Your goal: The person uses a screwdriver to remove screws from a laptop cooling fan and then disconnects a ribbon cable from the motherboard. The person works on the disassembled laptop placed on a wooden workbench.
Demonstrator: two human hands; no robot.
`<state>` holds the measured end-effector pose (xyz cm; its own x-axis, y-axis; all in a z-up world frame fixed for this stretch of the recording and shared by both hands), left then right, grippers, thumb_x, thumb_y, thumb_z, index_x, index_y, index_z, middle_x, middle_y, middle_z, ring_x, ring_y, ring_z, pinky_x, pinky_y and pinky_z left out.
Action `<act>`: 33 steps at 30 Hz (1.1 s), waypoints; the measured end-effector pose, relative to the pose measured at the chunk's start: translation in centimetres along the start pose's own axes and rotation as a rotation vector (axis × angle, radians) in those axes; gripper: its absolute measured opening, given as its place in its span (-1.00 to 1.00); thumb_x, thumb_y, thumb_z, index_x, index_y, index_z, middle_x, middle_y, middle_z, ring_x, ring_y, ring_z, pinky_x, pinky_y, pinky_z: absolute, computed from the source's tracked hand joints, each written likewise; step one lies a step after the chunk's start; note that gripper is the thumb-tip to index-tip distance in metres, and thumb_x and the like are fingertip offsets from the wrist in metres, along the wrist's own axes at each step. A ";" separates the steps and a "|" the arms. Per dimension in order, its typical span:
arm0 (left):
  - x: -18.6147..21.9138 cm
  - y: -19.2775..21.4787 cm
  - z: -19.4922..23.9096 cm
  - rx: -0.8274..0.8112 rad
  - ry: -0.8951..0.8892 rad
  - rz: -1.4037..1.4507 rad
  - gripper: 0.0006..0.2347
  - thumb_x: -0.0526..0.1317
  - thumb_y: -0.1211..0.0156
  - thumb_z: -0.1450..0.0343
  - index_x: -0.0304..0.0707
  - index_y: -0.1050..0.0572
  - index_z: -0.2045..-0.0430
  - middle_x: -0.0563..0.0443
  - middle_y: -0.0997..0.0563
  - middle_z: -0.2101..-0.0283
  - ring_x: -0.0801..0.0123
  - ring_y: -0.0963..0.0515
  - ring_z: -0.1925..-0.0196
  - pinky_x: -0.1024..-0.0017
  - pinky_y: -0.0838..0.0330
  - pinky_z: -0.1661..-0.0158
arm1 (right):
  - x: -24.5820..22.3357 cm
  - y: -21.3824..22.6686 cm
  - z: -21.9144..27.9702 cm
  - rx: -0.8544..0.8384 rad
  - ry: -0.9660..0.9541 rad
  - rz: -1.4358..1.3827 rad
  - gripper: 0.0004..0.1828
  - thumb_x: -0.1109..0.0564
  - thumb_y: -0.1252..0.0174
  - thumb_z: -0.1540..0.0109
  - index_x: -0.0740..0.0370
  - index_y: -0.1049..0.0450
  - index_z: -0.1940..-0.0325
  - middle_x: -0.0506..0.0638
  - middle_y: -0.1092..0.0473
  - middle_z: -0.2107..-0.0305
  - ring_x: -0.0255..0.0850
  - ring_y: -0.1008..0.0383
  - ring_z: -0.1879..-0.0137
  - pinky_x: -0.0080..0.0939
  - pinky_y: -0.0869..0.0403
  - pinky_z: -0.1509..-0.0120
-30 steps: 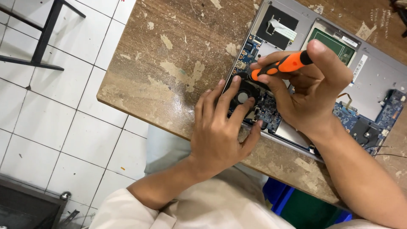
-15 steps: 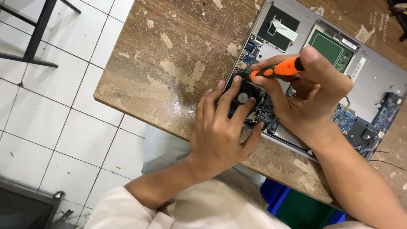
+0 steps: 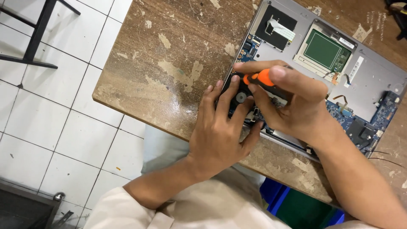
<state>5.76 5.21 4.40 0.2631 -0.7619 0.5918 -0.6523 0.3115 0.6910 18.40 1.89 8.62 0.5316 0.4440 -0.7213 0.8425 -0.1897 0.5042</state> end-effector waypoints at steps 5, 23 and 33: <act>-0.1 0.0 0.0 -0.011 -0.003 0.007 -0.66 -0.02 -0.19 -0.57 -0.32 -0.58 -0.06 -0.49 -0.46 -0.38 -0.45 -0.49 -0.39 -0.28 -0.40 -0.39 | 0.8 0.1 0.4 -0.031 -0.047 0.106 -0.13 0.59 -0.17 -0.57 -0.11 -0.02 -0.74 0.43 -0.50 -0.21 0.24 -0.65 -0.36 0.00 -0.76 -0.35; -0.1 -0.1 0.3 -0.003 -0.018 -0.031 -0.67 -0.02 -0.25 -0.55 -0.26 -0.65 -0.05 -0.43 -0.42 -0.43 -0.41 -0.48 -0.41 -0.27 -0.40 -0.41 | 1.0 1.1 0.0 0.172 -0.003 0.191 0.02 0.63 -0.48 -0.44 0.03 0.08 -0.61 0.46 -0.32 0.04 0.26 -0.71 0.00 0.07 -0.78 -0.08; 0.0 -0.3 0.5 -0.026 -0.049 -0.015 -0.75 -0.01 -0.23 -0.60 -0.17 -0.70 0.19 -0.41 -0.33 -0.51 -0.22 -0.43 -0.52 -0.06 -0.30 -0.49 | 2.0 4.6 2.0 0.158 -0.014 -0.036 0.03 0.74 -0.21 -0.44 -0.04 0.20 -0.61 0.52 -0.42 0.23 0.30 -0.67 0.07 0.10 -0.75 -0.07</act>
<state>5.59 4.83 3.99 0.2375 -0.7934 0.5605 -0.6298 0.3135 0.7106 23.50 0.18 8.51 0.5013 0.4412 -0.7443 0.8635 -0.3098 0.3980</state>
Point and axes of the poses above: each hand's wrist, its own z-axis away from the middle knuckle, its own y-axis out of the back of the hand, x = y × z, the point moved 8 cm from there along -z, towards the middle knuckle
